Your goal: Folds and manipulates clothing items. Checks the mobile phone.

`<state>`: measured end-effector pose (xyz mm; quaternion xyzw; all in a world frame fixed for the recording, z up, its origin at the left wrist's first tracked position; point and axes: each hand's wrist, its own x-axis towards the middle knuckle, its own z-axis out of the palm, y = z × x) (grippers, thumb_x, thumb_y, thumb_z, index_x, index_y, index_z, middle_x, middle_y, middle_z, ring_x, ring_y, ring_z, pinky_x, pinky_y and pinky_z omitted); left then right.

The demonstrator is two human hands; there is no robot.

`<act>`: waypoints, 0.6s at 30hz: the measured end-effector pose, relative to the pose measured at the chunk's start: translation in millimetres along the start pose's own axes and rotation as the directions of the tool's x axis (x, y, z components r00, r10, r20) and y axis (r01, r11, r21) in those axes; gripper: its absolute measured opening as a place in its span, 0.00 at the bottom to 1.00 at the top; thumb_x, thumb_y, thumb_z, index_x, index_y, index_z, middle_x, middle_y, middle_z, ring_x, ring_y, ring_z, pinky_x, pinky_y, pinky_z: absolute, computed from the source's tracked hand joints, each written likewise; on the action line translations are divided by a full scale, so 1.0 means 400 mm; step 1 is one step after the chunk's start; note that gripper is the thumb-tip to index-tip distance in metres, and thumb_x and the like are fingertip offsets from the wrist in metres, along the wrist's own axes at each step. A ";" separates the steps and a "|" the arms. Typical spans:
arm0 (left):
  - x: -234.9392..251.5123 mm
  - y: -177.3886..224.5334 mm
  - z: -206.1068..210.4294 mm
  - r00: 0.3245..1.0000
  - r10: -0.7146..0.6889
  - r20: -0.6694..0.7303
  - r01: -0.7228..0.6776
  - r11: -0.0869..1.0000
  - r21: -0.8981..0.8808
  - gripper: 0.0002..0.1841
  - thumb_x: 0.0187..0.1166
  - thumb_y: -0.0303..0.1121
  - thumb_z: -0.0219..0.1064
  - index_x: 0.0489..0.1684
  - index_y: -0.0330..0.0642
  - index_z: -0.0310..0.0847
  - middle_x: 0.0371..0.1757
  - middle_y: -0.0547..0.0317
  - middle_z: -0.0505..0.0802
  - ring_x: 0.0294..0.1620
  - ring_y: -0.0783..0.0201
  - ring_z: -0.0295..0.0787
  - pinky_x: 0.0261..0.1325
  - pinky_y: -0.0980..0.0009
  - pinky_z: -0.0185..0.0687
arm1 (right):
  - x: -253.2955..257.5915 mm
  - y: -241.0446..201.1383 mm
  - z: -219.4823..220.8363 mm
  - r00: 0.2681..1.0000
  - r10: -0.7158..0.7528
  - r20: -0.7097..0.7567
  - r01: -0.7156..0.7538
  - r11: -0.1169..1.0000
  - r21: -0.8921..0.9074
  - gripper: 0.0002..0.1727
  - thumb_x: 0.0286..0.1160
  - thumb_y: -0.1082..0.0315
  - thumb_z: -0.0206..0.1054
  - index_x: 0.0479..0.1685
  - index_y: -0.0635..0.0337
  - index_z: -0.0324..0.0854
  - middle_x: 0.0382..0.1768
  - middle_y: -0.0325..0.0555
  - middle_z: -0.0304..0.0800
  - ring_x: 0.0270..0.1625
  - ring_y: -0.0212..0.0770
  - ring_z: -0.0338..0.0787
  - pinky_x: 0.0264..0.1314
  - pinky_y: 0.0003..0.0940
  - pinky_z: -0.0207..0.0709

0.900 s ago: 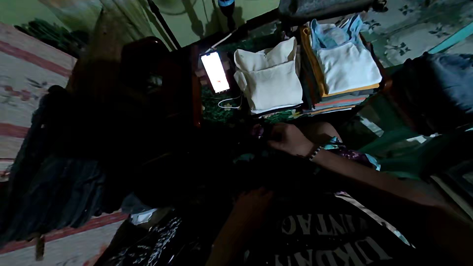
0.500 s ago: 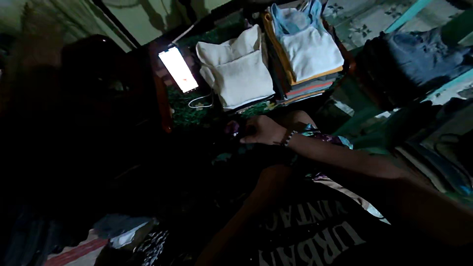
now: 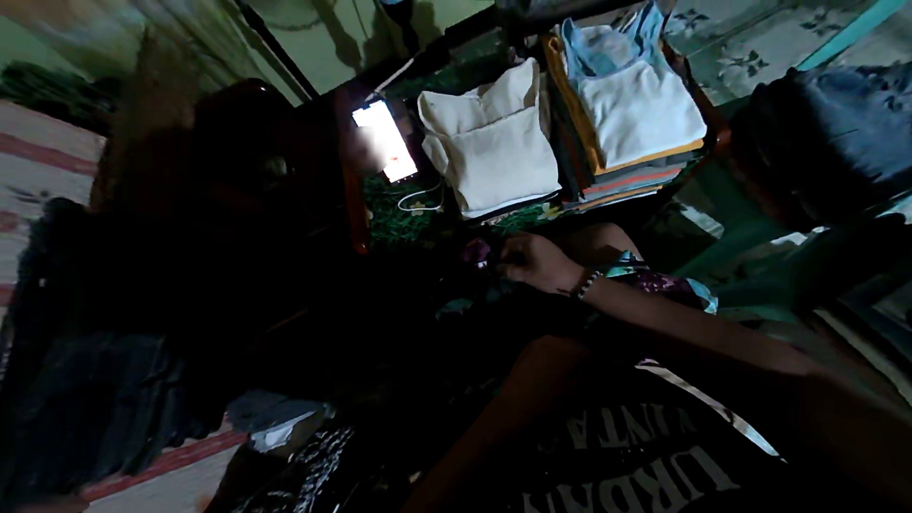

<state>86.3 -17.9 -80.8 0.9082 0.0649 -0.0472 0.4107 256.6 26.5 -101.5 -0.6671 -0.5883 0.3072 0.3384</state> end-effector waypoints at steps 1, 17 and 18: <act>-0.014 0.011 -0.019 0.997 -0.025 0.067 0.028 0.998 -0.051 0.16 0.89 0.38 0.59 0.57 0.40 0.90 0.57 0.48 0.93 0.62 0.52 0.90 0.70 0.51 0.81 | -0.009 0.006 0.003 0.999 -0.020 -0.025 0.020 1.000 0.006 0.11 0.72 0.63 0.74 0.40 0.63 0.89 0.50 0.53 0.88 0.51 0.50 0.89 0.55 0.55 0.83; -0.151 0.084 -0.111 0.912 -0.205 -0.355 0.148 0.973 -0.179 0.08 0.81 0.28 0.67 0.45 0.41 0.94 0.47 0.56 0.96 0.53 0.68 0.92 0.63 0.70 0.86 | -0.023 -0.075 0.033 0.968 -0.197 -0.156 0.192 0.980 -0.047 0.08 0.66 0.63 0.77 0.33 0.58 0.89 0.47 0.49 0.90 0.51 0.48 0.90 0.52 0.53 0.85; -0.155 0.068 -0.109 0.879 -0.144 -0.454 0.085 0.985 -0.148 0.07 0.79 0.27 0.68 0.43 0.39 0.94 0.46 0.57 0.96 0.51 0.69 0.93 0.62 0.72 0.87 | -0.027 -0.080 0.034 0.966 -0.208 -0.152 0.202 0.978 -0.053 0.08 0.66 0.63 0.77 0.33 0.58 0.89 0.46 0.49 0.89 0.49 0.48 0.90 0.49 0.53 0.85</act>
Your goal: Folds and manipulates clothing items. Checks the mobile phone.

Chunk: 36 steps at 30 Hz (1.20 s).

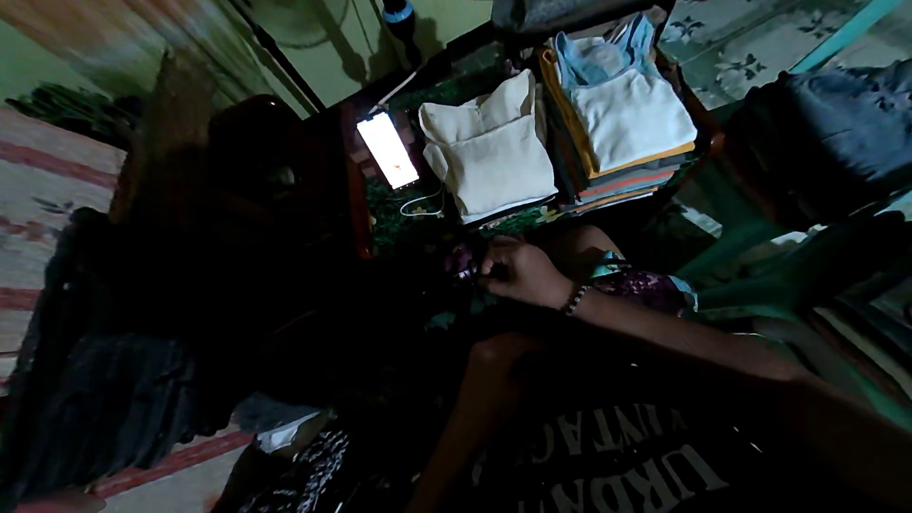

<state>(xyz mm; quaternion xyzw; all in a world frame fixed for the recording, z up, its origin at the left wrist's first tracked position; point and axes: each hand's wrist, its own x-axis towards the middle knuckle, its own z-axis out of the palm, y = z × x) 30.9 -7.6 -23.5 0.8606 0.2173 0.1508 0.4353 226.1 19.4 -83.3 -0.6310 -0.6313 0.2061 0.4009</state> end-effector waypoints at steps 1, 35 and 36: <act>0.002 -0.013 -0.007 0.996 0.048 -0.078 -0.050 0.998 -0.026 0.07 0.79 0.27 0.68 0.41 0.38 0.93 0.44 0.57 0.96 0.50 0.71 0.92 0.61 0.74 0.87 | -0.004 -0.001 -0.001 1.000 0.007 0.012 -0.007 1.000 0.002 0.08 0.66 0.63 0.76 0.34 0.59 0.88 0.46 0.49 0.88 0.48 0.48 0.90 0.47 0.54 0.85; 0.230 -0.206 -0.006 0.898 -0.268 -0.349 0.285 0.959 -0.003 0.05 0.78 0.28 0.73 0.44 0.38 0.93 0.49 0.51 0.92 0.49 0.61 0.91 0.56 0.63 0.89 | -0.037 0.203 -0.020 0.958 0.172 0.231 -0.276 0.776 0.567 0.06 0.80 0.64 0.68 0.46 0.54 0.87 0.39 0.39 0.90 0.39 0.32 0.87 0.42 0.30 0.83; 0.232 -0.206 -0.008 0.899 -0.276 -0.341 0.296 0.955 0.008 0.06 0.78 0.29 0.72 0.44 0.39 0.93 0.50 0.51 0.92 0.49 0.61 0.90 0.57 0.62 0.88 | -0.037 0.203 -0.020 0.956 0.176 0.234 -0.282 0.768 0.575 0.06 0.80 0.64 0.68 0.45 0.54 0.87 0.39 0.39 0.90 0.38 0.32 0.86 0.42 0.30 0.83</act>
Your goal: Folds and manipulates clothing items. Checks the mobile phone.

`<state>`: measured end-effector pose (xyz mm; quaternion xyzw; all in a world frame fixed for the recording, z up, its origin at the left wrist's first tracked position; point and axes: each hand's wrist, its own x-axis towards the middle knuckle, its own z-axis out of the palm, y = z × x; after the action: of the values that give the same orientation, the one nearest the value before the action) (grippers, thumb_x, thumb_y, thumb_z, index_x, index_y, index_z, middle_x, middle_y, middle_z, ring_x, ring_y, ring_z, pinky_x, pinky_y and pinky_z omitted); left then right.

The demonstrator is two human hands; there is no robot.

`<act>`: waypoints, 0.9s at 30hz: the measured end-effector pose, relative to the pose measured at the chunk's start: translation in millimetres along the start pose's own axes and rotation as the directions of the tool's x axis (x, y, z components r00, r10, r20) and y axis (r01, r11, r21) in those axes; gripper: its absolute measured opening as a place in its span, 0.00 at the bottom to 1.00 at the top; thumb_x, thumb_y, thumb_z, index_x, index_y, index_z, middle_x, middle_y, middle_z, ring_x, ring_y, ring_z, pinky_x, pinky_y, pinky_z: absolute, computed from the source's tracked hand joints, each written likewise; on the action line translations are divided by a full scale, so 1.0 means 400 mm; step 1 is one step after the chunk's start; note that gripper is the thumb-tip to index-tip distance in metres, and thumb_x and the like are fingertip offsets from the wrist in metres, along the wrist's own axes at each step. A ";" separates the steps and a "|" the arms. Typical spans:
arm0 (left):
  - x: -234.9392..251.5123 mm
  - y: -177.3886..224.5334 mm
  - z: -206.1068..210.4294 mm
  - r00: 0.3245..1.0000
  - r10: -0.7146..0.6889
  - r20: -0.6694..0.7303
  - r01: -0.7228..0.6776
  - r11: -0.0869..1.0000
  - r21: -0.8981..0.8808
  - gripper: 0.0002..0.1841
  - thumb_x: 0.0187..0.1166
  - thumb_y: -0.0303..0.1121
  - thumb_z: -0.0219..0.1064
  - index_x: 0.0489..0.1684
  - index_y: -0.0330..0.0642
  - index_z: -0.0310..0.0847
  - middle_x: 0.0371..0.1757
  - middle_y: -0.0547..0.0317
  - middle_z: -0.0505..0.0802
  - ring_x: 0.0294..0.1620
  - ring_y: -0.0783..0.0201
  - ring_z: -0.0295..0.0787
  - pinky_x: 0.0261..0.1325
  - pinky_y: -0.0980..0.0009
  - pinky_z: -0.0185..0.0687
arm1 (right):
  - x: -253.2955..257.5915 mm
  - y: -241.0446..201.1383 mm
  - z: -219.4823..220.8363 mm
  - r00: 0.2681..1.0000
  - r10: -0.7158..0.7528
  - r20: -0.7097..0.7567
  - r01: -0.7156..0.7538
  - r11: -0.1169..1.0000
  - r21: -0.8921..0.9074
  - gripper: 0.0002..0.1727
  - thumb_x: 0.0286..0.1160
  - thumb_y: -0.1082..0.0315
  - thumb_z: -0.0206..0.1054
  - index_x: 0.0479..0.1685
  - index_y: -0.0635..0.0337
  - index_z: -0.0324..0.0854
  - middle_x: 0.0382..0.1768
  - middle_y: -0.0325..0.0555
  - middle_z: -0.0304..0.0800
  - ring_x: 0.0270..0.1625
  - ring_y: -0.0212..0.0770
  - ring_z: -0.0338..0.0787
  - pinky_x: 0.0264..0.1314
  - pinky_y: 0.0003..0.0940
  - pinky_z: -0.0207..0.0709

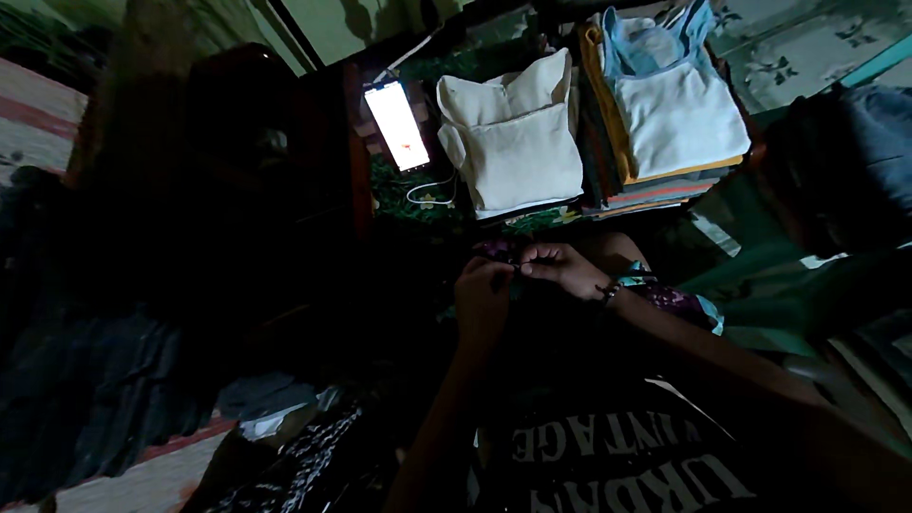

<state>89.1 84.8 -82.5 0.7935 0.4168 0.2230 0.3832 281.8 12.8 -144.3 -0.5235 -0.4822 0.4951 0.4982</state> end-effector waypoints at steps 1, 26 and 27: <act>0.003 0.000 -0.001 1.000 -0.009 0.006 0.009 1.000 0.016 0.06 0.78 0.29 0.72 0.45 0.39 0.93 0.50 0.51 0.92 0.49 0.60 0.90 0.57 0.61 0.88 | 0.001 -0.001 0.000 1.000 0.007 0.000 -0.007 1.000 0.010 0.06 0.80 0.64 0.68 0.46 0.54 0.88 0.39 0.39 0.90 0.38 0.32 0.86 0.41 0.30 0.83; 0.009 -0.042 0.025 0.997 0.081 -0.001 -0.081 0.996 0.039 0.11 0.78 0.37 0.74 0.52 0.45 0.93 0.52 0.52 0.94 0.54 0.55 0.92 0.60 0.50 0.87 | -0.008 -0.036 0.041 0.987 -0.128 -0.095 0.112 0.981 -0.160 0.09 0.67 0.78 0.77 0.43 0.60 0.87 0.42 0.43 0.92 0.40 0.35 0.90 0.44 0.30 0.88; 0.009 -0.042 0.023 0.996 0.085 -0.003 -0.084 0.996 0.029 0.13 0.76 0.39 0.76 0.52 0.44 0.93 0.53 0.52 0.94 0.54 0.55 0.92 0.60 0.50 0.87 | -0.008 -0.042 0.041 0.989 -0.120 -0.090 0.101 0.978 -0.184 0.09 0.68 0.77 0.76 0.44 0.60 0.86 0.42 0.43 0.92 0.40 0.35 0.90 0.44 0.31 0.88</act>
<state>88.9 89.8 -101.4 0.8154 0.3867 0.2345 0.3612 265.0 10.9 -127.7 -0.5628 -0.5272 0.3943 0.4998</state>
